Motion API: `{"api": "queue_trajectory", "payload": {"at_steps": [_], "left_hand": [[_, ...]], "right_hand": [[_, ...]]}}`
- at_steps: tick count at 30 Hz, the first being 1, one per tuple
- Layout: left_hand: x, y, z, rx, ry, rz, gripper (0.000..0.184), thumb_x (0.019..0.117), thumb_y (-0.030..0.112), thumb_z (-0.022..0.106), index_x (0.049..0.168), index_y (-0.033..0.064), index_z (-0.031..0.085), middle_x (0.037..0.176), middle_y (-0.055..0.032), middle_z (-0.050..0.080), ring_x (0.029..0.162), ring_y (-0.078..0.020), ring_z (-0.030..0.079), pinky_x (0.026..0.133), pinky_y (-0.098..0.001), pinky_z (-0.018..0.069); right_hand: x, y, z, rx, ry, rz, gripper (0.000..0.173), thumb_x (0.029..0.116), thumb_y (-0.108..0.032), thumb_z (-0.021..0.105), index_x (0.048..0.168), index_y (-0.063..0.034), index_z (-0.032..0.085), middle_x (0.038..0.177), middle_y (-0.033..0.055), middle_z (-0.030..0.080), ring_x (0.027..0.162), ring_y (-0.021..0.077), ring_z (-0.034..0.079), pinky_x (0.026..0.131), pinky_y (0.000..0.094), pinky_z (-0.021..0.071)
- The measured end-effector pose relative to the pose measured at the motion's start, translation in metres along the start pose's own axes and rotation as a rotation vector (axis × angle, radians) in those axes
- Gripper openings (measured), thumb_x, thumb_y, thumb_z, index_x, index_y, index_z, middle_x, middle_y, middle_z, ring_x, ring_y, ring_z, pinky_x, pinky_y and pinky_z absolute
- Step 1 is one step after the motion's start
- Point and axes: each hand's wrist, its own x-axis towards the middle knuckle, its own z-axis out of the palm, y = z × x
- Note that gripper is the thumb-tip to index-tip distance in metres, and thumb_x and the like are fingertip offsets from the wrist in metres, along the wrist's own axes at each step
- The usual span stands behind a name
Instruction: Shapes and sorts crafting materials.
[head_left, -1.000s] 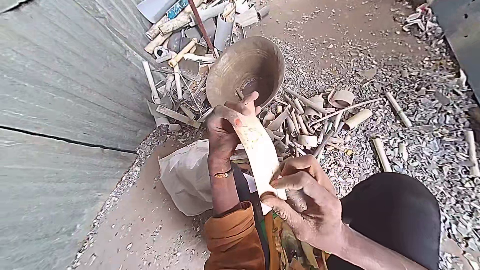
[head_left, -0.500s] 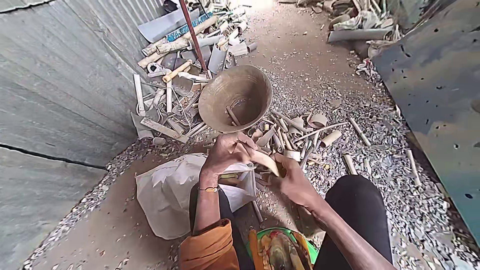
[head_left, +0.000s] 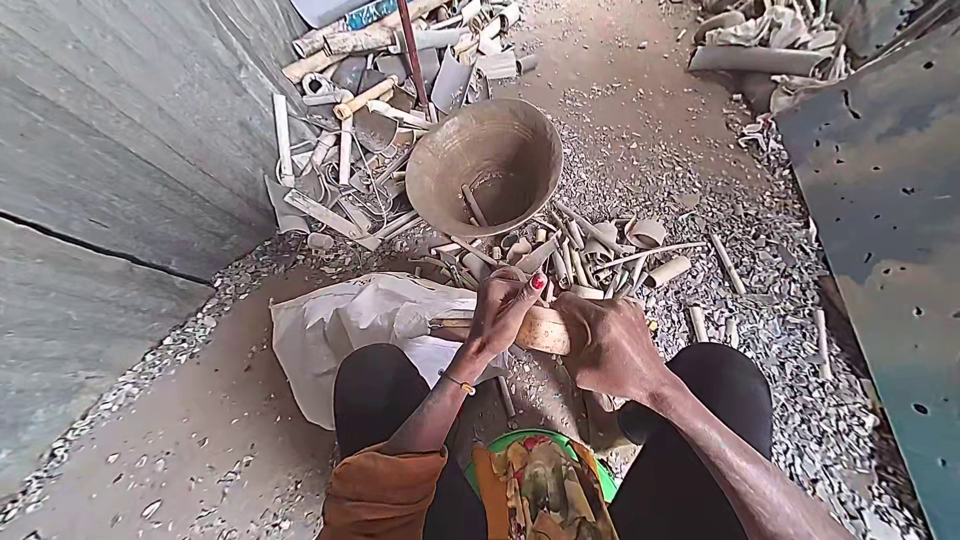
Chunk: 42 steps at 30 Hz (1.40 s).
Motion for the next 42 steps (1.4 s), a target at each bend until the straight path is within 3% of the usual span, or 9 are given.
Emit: {"api": "queue_trajectory", "payload": {"at_steps": [9,14,21,27,30,32,35,38,42], "left_hand": [[0.002,0.007,0.018,-0.713,0.026,-0.206,0.032,0.0935,0.015,0.061,0.063,0.0189,0.068,0.061,0.0086,0.064,0.058,0.0004,0.062,0.060,-0.0188,0.0537],[0.000,0.013,0.028,-0.822,0.121,-0.376,0.041,0.1022,0.014,0.043,0.067,0.0164,0.064,0.060,0.0063,0.062,0.057,-0.0011,0.061,0.060,-0.0191,0.0542],[-0.013,0.012,0.045,-0.886,0.377,-0.591,0.038,0.1123,0.024,0.036,0.092,0.0067,0.063,0.075,-0.0021,0.066,0.072,-0.0090,0.067,0.072,-0.0261,0.0583],[-0.019,0.022,0.049,-0.894,0.461,-0.685,0.037,0.1123,0.027,0.036,0.099,0.0051,0.062,0.078,-0.0047,0.065,0.072,-0.0102,0.066,0.069,-0.0257,0.0576],[-0.028,0.020,0.046,-0.660,0.459,-0.634,0.030,0.1124,0.014,0.033,0.124,-0.0059,0.052,0.101,-0.0108,0.059,0.087,-0.0094,0.060,0.081,-0.0231,0.0535],[-0.026,0.023,0.044,-0.687,0.501,-0.646,0.028,0.1125,0.013,0.031,0.126,-0.0044,0.048,0.102,-0.0105,0.056,0.086,-0.0093,0.059,0.078,-0.0231,0.0535],[-0.022,0.028,0.036,-0.841,0.476,-0.637,0.034,0.1137,0.017,0.025,0.128,-0.0012,0.050,0.101,-0.0087,0.057,0.087,-0.0093,0.059,0.079,-0.0238,0.0530],[-0.023,0.029,0.026,-0.939,0.338,-0.617,0.037,0.1122,0.016,0.021,0.101,0.0059,0.055,0.078,-0.0015,0.061,0.073,-0.0069,0.063,0.070,-0.0227,0.0560],[-0.027,0.026,0.018,-0.911,0.163,-0.475,0.034,0.1066,0.013,0.027,0.093,0.0062,0.058,0.074,0.0012,0.063,0.072,-0.0065,0.066,0.073,-0.0254,0.0579]], "right_hand": [[-0.004,0.001,0.030,0.379,0.207,0.163,0.034,0.0644,-0.029,0.075,0.091,-0.0077,0.070,0.075,0.0006,0.070,0.067,0.0066,0.067,0.057,0.0312,0.0527],[0.000,-0.004,0.042,0.533,0.331,0.228,0.031,0.0655,-0.020,0.076,0.090,-0.0032,0.070,0.079,-0.0020,0.071,0.071,-0.0039,0.065,0.065,0.0163,0.0533],[0.006,-0.007,0.059,0.732,0.326,0.469,0.067,0.0605,-0.013,0.077,0.121,-0.0083,0.048,0.082,-0.0026,0.070,0.072,0.0063,0.070,0.067,0.0263,0.0592],[0.003,-0.031,0.088,0.828,0.559,0.585,0.061,0.0607,-0.004,0.069,0.117,-0.0007,0.045,0.085,0.0019,0.068,0.074,0.0037,0.069,0.068,0.0207,0.0578],[0.006,-0.049,0.100,0.819,0.718,0.675,0.050,0.0638,-0.004,0.062,0.111,0.0020,0.050,0.090,0.0035,0.060,0.081,0.0026,0.063,0.071,0.0187,0.0524],[0.009,-0.054,0.102,0.847,0.769,0.703,0.046,0.0642,-0.003,0.061,0.108,0.0008,0.049,0.090,0.0031,0.059,0.080,0.0015,0.062,0.070,0.0174,0.0521],[0.011,-0.054,0.104,0.851,0.747,0.554,0.046,0.0650,-0.003,0.060,0.109,0.0038,0.049,0.092,0.0026,0.060,0.084,-0.0007,0.062,0.076,0.0158,0.0523],[0.004,-0.052,0.099,0.778,0.703,0.365,0.042,0.0679,-0.007,0.061,0.106,0.0078,0.050,0.091,0.0022,0.060,0.085,-0.0038,0.061,0.079,0.0142,0.0518],[-0.004,-0.050,0.096,0.687,0.719,0.198,0.037,0.0735,-0.014,0.064,0.101,0.0067,0.054,0.092,0.0014,0.060,0.091,-0.0068,0.059,0.084,0.0107,0.0485]]}}
